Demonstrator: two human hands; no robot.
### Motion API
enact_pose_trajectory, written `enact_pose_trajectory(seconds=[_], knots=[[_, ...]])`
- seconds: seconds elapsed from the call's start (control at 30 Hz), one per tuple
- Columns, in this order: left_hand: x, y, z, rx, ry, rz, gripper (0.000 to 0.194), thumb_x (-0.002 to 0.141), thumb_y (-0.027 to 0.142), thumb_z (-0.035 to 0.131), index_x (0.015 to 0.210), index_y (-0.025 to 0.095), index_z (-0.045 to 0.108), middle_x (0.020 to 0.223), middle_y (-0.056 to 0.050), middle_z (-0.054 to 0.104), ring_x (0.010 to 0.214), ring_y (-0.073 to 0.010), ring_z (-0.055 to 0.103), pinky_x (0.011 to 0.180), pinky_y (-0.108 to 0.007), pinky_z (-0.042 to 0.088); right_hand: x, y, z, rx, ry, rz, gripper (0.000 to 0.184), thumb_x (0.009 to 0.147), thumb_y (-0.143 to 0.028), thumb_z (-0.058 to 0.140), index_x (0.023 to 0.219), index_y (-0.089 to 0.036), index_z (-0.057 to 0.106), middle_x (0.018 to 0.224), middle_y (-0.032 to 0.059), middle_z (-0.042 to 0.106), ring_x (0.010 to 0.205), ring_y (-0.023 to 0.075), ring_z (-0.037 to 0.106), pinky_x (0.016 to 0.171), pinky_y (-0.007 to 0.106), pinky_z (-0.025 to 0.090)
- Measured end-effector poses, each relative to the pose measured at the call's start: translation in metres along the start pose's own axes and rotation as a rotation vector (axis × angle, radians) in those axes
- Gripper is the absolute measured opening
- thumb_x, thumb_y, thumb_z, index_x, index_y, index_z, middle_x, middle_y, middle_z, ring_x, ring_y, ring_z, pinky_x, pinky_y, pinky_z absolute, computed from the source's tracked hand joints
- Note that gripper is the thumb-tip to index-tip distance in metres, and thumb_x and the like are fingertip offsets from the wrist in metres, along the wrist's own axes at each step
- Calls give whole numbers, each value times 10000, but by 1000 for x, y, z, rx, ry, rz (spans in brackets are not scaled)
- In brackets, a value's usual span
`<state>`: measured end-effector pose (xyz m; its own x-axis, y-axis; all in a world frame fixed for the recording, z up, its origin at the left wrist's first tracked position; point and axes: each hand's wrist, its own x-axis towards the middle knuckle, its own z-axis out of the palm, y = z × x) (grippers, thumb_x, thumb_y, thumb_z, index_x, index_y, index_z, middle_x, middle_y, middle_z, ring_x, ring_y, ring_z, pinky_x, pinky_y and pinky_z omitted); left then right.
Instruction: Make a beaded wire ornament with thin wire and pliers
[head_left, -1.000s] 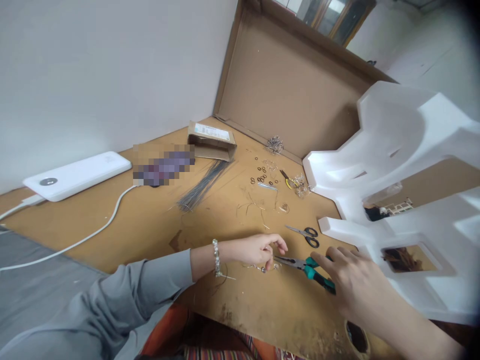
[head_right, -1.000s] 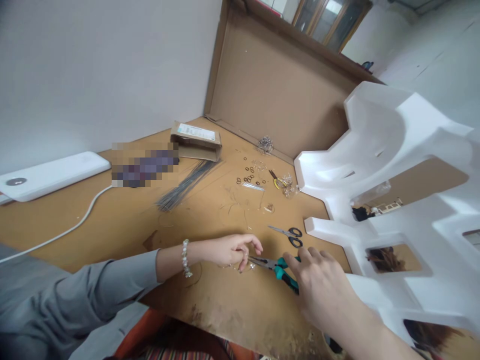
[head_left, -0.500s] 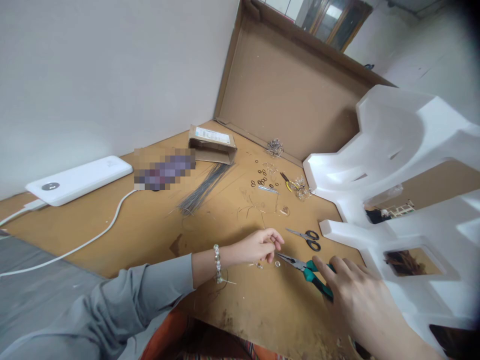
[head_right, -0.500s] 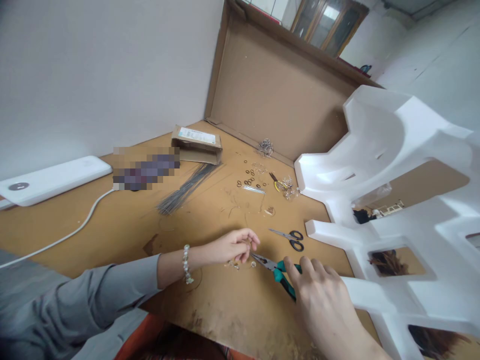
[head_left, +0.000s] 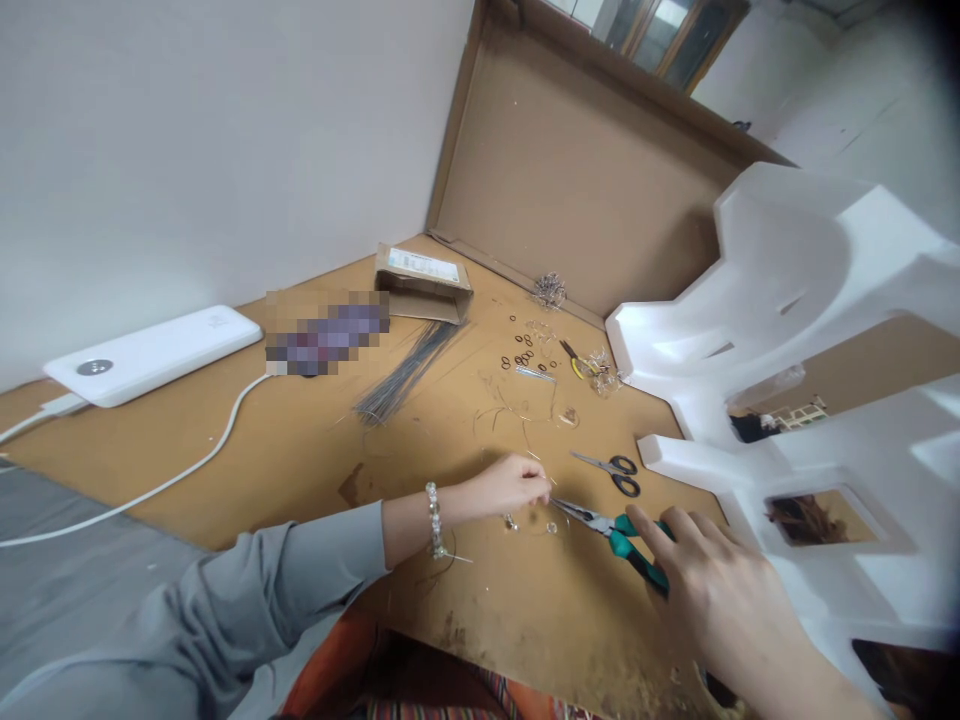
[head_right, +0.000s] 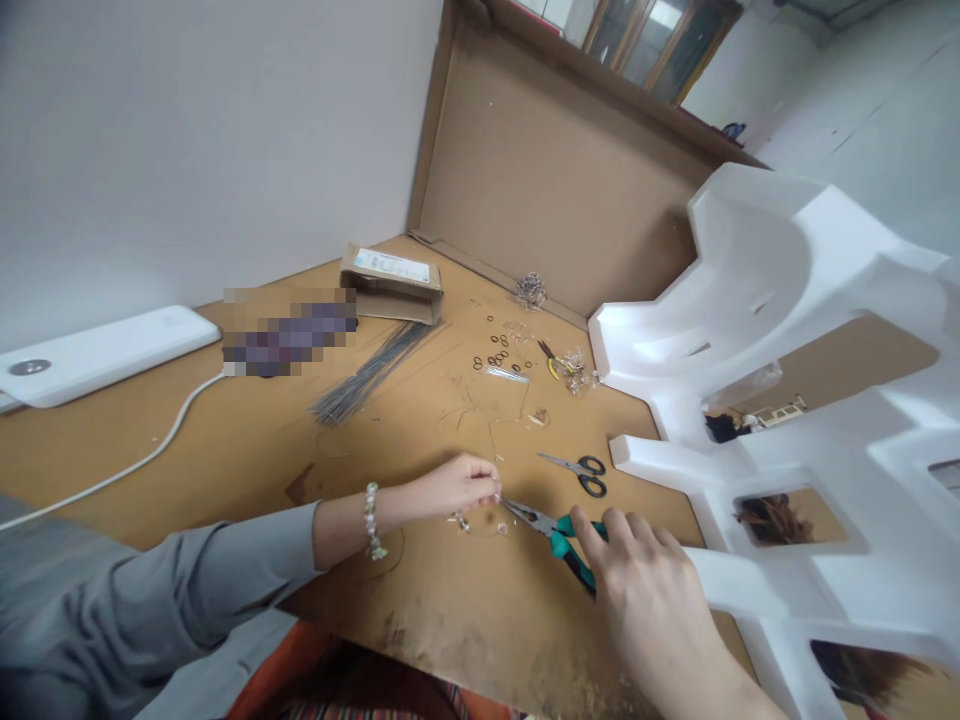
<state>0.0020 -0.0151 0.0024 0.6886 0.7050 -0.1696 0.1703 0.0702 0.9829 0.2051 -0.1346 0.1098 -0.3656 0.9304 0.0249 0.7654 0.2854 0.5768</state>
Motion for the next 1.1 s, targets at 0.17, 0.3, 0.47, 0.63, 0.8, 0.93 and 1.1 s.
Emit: enact_pose_trajectory(seconds=[0.17, 0.3, 0.47, 0.63, 0.8, 0.93, 1.1], knots=[[1, -2, 1, 22, 24, -1, 173, 709, 244, 476, 683, 132, 605, 512, 43, 435, 437, -75, 372, 391, -178, 268, -4, 3, 1, 95, -71, 54, 506, 598, -106, 567, 1072, -278, 605, 750, -6, 581, 581, 141, 545, 517, 262, 296], [4, -8, 6, -47, 108, 27, 167, 716, 260, 485, 700, 135, 595, 573, 32, 470, 477, -78, 412, 415, -174, 313, -9, 2, 1, 68, -63, 88, 469, 626, -137, 560, 1074, -269, 602, 721, -9, 575, 554, 146, 555, 483, 257, 292], [1, -5, 10, -59, 319, 178, 134, 728, 229, 503, 659, 135, 569, 585, 29, 490, 545, -78, 411, 490, -179, 315, -9, -2, 2, -6, 21, 166, 367, 725, -248, 575, 1089, -235, 614, 732, 14, 579, 604, 179, 567, 508, 280, 320], [-3, 4, 7, -117, 361, 204, 117, 704, 193, 494, 619, 137, 552, 583, 22, 508, 565, -86, 420, 523, -191, 323, -3, -8, -3, -1, 82, 155, 374, 746, -266, 575, 1117, -236, 611, 780, 35, 595, 670, 189, 557, 582, 298, 341], [-6, 8, 2, -162, 343, 196, 144, 717, 194, 468, 634, 132, 567, 621, 8, 542, 590, -95, 451, 549, -204, 354, 7, -17, -11, -6, 90, 197, 356, 737, -266, 581, 1087, -236, 633, 710, 27, 575, 649, 187, 539, 577, 295, 306], [-6, 7, 3, -199, 335, 186, 138, 723, 230, 496, 654, 137, 572, 625, 8, 543, 600, -104, 472, 548, -204, 382, 11, -22, -13, -5, 85, 212, 366, 749, -276, 574, 1110, -239, 627, 712, 29, 576, 656, 188, 539, 570, 293, 290], [-4, 4, 4, -215, 353, 194, 136, 721, 252, 515, 662, 141, 567, 634, 5, 545, 603, -105, 480, 548, -204, 392, 11, -25, -11, -3, 91, 222, 369, 743, -274, 580, 1107, -238, 629, 701, 28, 567, 651, 189, 531, 579, 296, 295]])
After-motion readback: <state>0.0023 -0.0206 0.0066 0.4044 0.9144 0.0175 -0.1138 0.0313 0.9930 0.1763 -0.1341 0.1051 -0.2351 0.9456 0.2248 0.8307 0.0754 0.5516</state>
